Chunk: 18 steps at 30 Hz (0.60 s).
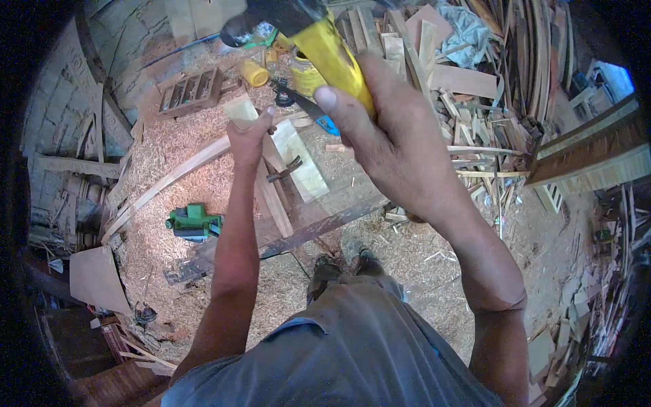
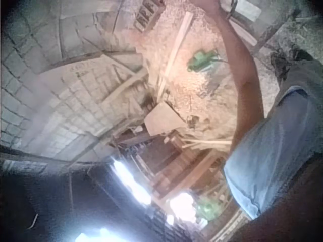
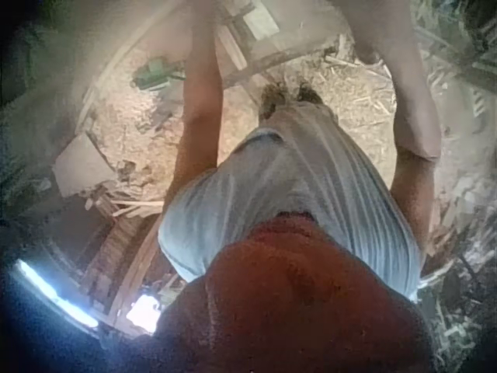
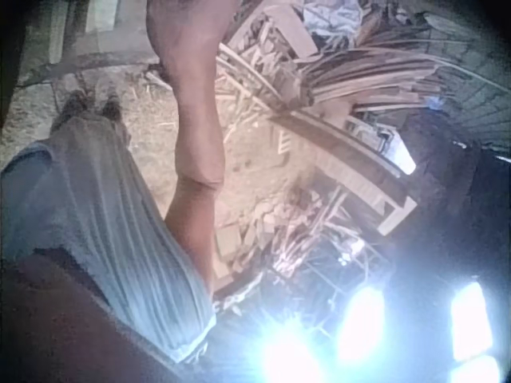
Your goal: The person planes a wooden piece using an electric planer, then fits a hammer head onto a wooden handle and strikes it with a hammer.
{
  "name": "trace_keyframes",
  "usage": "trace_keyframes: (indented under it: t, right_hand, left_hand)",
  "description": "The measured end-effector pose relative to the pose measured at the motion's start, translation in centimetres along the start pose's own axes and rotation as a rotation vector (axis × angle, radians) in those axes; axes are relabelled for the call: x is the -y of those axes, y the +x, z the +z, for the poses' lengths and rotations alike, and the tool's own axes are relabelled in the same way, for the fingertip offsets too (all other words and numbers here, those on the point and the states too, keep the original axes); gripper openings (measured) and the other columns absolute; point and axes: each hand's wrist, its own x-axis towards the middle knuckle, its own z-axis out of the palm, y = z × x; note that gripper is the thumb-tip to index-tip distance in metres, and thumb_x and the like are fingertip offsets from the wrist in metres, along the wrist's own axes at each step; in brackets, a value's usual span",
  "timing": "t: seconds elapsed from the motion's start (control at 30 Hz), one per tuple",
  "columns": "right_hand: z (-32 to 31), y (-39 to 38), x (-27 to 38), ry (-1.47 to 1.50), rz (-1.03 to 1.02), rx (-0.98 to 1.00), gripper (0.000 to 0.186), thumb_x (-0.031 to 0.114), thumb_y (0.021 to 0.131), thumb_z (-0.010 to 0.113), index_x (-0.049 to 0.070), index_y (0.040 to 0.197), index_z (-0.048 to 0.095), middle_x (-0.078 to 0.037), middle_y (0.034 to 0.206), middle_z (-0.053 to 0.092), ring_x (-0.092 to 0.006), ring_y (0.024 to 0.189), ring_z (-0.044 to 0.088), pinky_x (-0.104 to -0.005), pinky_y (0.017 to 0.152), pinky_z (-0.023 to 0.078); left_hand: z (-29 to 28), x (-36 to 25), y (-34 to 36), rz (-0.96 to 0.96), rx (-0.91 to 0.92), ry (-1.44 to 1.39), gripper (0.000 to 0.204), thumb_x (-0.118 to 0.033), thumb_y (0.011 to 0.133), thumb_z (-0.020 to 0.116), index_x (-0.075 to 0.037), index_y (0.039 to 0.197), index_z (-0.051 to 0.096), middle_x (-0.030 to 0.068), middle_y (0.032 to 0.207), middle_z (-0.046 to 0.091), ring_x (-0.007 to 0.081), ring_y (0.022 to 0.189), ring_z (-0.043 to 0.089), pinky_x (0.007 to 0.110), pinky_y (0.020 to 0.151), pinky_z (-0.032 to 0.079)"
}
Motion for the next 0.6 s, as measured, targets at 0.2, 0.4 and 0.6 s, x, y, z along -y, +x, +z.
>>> trace_keyframes:
  t: [0.2,0.4,0.6]
  right_hand:
    - [3.1,4.6,0.8,-0.023,-0.534,-0.251,0.028,0.031,0.102,0.058,0.003,0.104,0.055,0.002,0.064,0.049,-0.0066,0.054,0.046,-0.0254,0.049,0.038]
    - [5.8,5.2,-4.2,-0.534,-0.251,0.166,0.032,0.031,0.1,0.059,0.0,0.106,0.054,-0.012,0.074,0.061,-0.0215,0.064,0.06,-0.0347,0.059,0.047]
    - [-3.1,1.4,6.0,-1.011,-0.626,-0.369,0.035,0.021,0.097,0.062,0.008,0.13,0.058,-0.011,0.091,0.067,-0.0279,0.074,0.066,-0.0415,0.069,0.053]
  left_hand:
    - [0.0,0.9,-0.1,0.072,-0.037,0.05,0.02,-0.018,0.081,0.081,-0.001,0.084,0.07,0.0012,0.074,0.067,0.0091,0.063,0.06,0.026,0.06,0.049]
    - [-0.2,1.3,-0.8,0.108,-0.038,0.016,0.023,-0.019,0.08,0.082,0.0,0.086,0.07,0.0014,0.076,0.068,0.0087,0.066,0.061,0.026,0.062,0.05]
    - [-0.8,1.2,-1.2,0.084,-0.085,0.049,0.026,-0.02,0.078,0.084,0.0,0.089,0.071,0.0029,0.081,0.07,0.0096,0.072,0.064,0.027,0.067,0.053]
